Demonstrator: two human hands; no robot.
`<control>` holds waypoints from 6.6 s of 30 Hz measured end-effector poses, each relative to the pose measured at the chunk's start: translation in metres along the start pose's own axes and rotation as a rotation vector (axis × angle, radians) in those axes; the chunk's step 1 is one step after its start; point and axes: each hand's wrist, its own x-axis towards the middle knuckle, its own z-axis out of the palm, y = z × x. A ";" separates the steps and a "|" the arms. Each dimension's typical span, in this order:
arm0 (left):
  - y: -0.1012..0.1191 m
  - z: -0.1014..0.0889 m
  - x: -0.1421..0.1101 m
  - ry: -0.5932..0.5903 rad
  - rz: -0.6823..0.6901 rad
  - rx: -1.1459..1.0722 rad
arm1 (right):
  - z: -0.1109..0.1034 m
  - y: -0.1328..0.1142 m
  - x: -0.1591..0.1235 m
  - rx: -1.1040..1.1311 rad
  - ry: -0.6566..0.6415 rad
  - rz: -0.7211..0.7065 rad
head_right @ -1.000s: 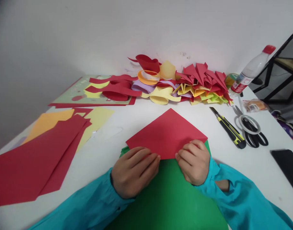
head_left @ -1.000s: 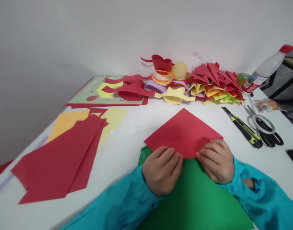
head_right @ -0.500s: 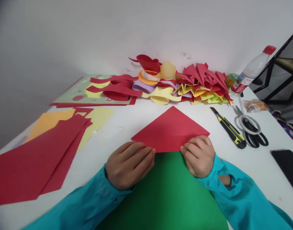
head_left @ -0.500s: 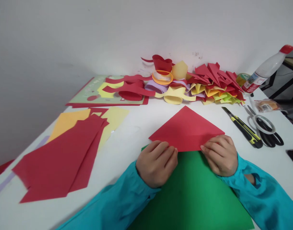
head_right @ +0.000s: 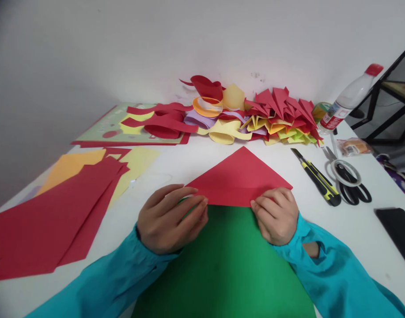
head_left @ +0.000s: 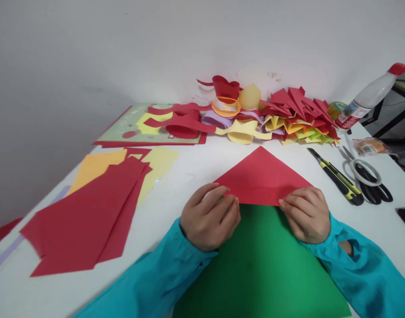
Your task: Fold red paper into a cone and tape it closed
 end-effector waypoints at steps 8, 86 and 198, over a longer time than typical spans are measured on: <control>-0.014 -0.006 0.003 0.007 0.005 0.070 | 0.000 0.006 -0.002 -0.048 0.022 0.014; 0.014 0.013 -0.012 -0.023 0.053 -0.271 | 0.005 0.014 -0.003 -0.006 0.003 -0.127; -0.018 0.024 -0.018 -0.070 -0.252 -0.406 | 0.041 0.017 0.015 0.192 -0.023 -0.134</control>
